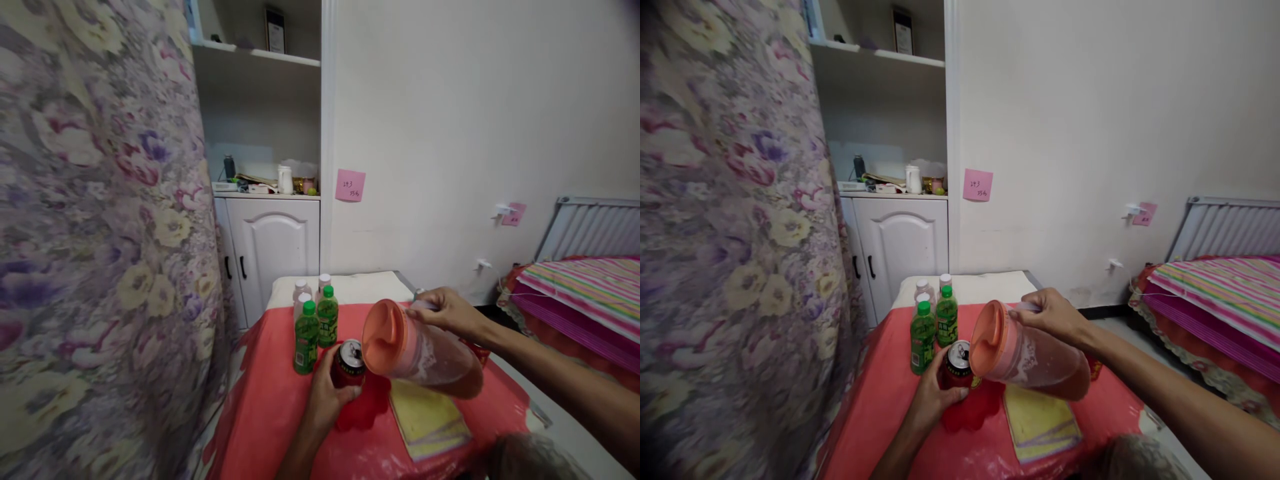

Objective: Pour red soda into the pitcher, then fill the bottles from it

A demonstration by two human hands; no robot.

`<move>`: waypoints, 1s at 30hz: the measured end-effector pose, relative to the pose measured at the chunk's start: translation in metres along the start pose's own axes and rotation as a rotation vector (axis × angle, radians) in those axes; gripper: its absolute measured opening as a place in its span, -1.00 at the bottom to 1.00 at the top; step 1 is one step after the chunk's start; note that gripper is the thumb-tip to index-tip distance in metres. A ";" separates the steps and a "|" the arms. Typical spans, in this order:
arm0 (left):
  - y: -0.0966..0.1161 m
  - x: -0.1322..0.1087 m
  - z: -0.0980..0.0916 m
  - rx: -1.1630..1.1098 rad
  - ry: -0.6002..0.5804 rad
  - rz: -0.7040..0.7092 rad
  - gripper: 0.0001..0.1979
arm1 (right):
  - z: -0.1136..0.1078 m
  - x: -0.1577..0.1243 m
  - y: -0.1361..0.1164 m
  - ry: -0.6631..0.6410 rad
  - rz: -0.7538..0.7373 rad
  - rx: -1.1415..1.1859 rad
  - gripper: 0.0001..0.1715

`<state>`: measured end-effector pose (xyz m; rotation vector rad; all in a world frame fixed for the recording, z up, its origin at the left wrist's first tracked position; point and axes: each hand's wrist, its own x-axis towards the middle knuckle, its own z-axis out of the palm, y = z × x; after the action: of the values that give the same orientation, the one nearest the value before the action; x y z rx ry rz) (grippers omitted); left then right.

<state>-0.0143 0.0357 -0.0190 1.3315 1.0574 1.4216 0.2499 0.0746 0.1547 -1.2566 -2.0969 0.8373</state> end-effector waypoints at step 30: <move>-0.001 -0.001 -0.001 -0.031 0.003 0.007 -0.23 | -0.001 0.000 -0.005 -0.028 -0.025 0.018 -0.40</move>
<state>-0.0150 0.0346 -0.0204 1.3125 1.0301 1.4395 0.2473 0.0732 0.1593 -1.2131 -2.1179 0.8659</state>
